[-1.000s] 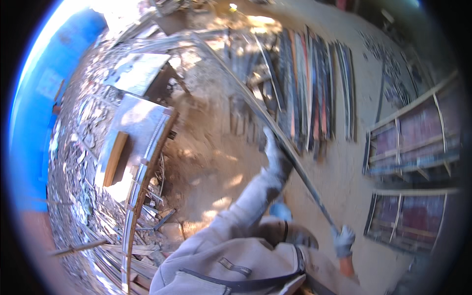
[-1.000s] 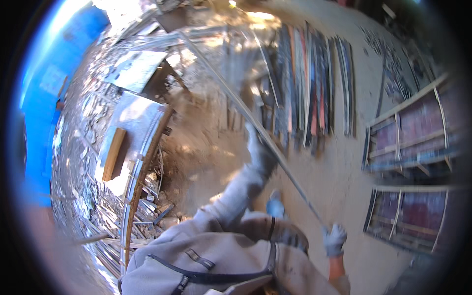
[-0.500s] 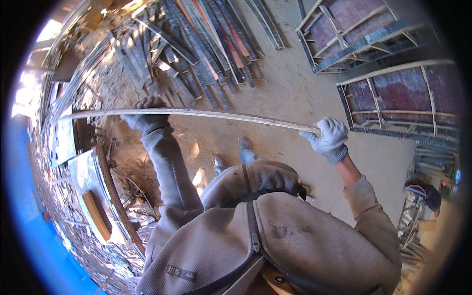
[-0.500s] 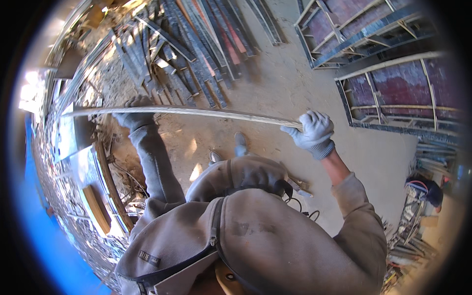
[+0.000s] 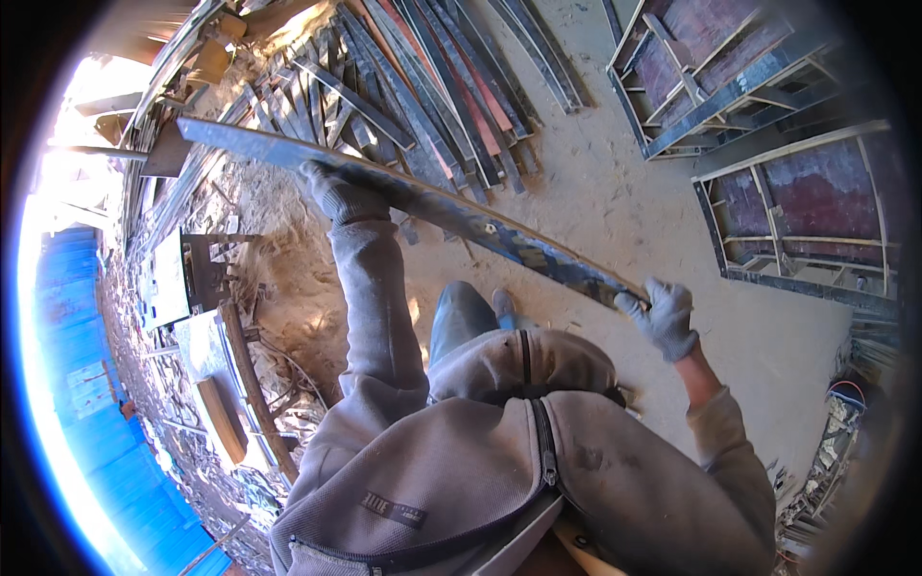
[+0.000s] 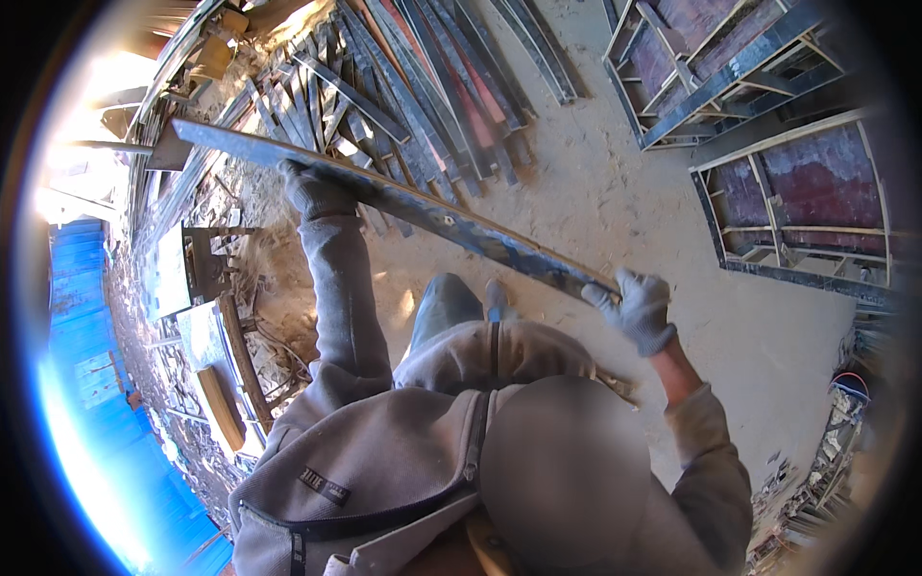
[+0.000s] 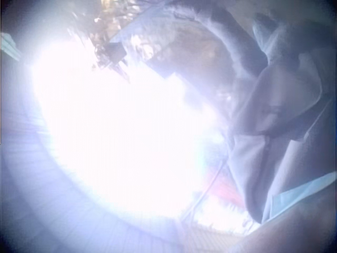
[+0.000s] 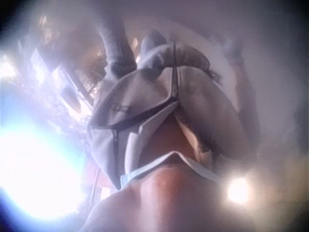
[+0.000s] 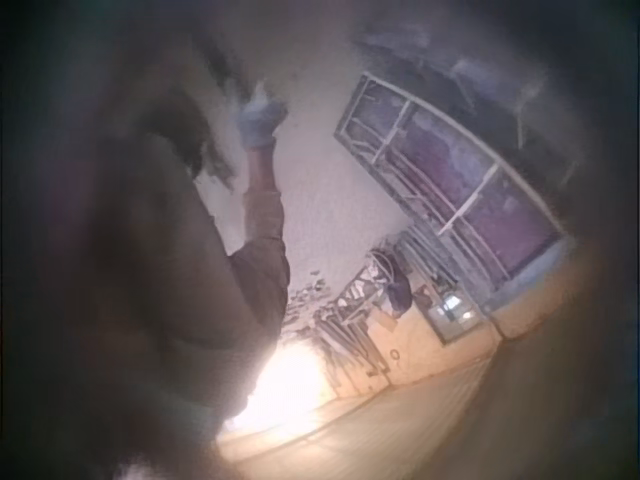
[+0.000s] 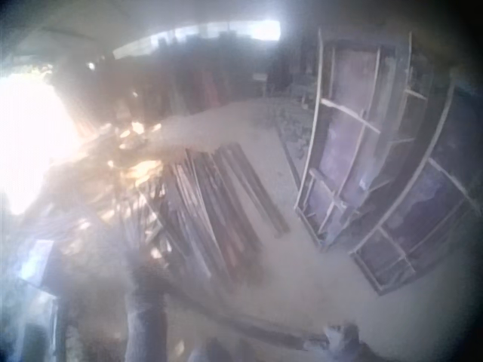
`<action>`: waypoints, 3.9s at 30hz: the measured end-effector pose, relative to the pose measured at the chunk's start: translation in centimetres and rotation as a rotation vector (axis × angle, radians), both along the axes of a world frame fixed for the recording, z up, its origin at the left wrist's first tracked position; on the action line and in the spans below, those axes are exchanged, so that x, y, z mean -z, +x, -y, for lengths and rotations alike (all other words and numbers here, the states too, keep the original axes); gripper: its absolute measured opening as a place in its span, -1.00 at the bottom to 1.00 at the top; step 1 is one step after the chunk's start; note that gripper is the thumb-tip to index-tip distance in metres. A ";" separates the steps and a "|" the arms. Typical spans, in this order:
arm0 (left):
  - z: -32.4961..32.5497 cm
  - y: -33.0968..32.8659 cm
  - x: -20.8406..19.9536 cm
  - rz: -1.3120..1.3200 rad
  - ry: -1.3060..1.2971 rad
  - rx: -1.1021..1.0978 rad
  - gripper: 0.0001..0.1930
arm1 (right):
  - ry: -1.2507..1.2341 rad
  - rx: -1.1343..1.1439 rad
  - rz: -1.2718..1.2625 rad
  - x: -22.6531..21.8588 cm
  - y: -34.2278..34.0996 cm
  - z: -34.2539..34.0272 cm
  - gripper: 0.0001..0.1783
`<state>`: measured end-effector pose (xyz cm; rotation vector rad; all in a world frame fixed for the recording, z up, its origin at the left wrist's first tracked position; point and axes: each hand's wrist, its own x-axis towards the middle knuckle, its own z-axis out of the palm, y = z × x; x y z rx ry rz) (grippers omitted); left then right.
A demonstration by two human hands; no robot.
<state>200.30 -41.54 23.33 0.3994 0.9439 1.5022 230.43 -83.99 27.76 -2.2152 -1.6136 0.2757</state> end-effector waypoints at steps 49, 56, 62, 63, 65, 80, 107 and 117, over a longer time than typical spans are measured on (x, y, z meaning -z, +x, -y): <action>-25.7 30.1 22.0 -1.831 -0.886 0.002 -0.14 | -0.655 0.054 -0.458 27.3 57.7 -38.8 -0.47; -33.2 36.2 34.1 -1.704 -0.519 -0.132 -0.23 | -0.780 0.239 -0.341 39.0 63.6 -47.5 -0.49; -25.7 61.2 54.7 -0.747 -0.323 0.172 -0.34 | -0.755 0.342 -0.360 53.4 65.1 -55.8 -0.47; -25.2 64.2 57.2 -0.922 -0.275 0.264 -0.35 | -0.832 0.350 -0.345 56.5 65.5 -57.1 -0.32; -25.0 69.4 61.7 -1.240 -0.312 0.425 -0.38 | -0.842 0.317 -0.219 63.1 66.0 -58.8 -0.42; -29.0 81.7 88.8 -1.151 -0.305 0.652 -0.32 | -0.764 0.422 -0.168 89.6 64.7 -70.0 0.66; -27.4 90.4 89.1 -1.566 -0.123 0.644 -0.48 | -0.608 0.385 -0.013 90.4 73.3 -70.6 0.43; -28.4 85.5 87.1 -1.764 -0.398 0.749 0.12 | -0.717 0.140 0.127 88.3 72.5 -70.5 0.13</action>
